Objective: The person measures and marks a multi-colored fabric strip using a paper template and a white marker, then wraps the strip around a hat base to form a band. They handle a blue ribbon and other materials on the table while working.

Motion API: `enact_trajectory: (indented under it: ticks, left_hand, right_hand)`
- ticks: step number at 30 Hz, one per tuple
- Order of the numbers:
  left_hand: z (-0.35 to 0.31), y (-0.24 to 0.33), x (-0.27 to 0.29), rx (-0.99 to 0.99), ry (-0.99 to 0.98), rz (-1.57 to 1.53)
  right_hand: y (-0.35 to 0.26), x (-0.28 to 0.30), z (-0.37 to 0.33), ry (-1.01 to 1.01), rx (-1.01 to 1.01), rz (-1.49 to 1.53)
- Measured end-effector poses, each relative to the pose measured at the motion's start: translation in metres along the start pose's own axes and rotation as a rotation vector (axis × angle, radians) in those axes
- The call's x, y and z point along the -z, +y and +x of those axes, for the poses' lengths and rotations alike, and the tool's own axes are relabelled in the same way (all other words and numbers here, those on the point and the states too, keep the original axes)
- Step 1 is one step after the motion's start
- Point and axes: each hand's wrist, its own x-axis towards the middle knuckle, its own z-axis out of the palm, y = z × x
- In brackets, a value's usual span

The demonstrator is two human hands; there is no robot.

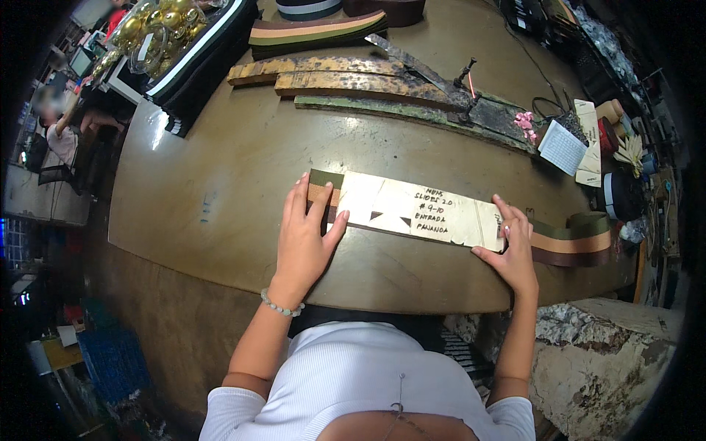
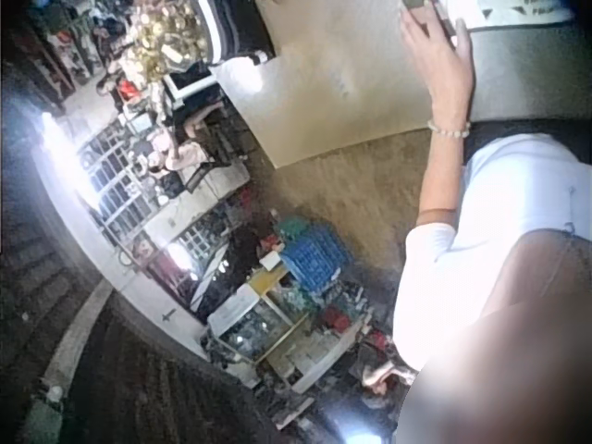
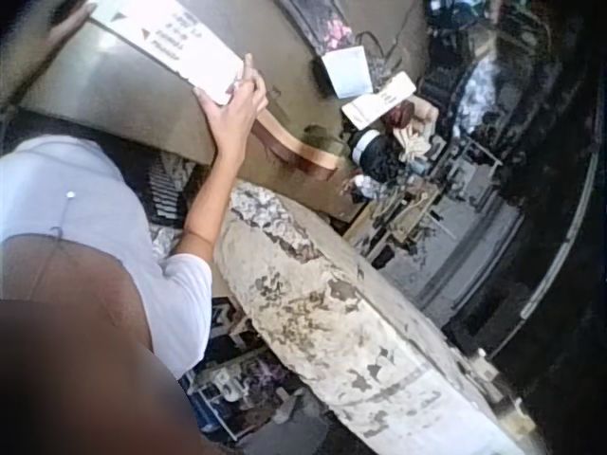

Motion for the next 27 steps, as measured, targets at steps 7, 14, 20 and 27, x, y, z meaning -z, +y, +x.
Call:
enact_trajectory:
  ticks: [7,14,20,27]
  left_hand:
    - [-0.003,0.009,0.004,0.052,0.017,0.134]
    - [0.005,-0.013,0.011,0.015,0.059,-0.073]
    - [0.005,-0.029,0.02,0.026,-0.023,-0.24]
    - [0.017,-0.04,0.044,-0.156,-0.254,-0.155]
  right_hand:
    - [0.008,0.006,-0.004,0.042,0.061,0.087]
    - [-0.013,-0.006,0.0,0.017,-0.008,0.019]
    - [-0.02,-0.008,0.004,0.025,-0.015,0.024]
    - [-0.026,-0.012,0.01,-0.018,-0.03,0.05]
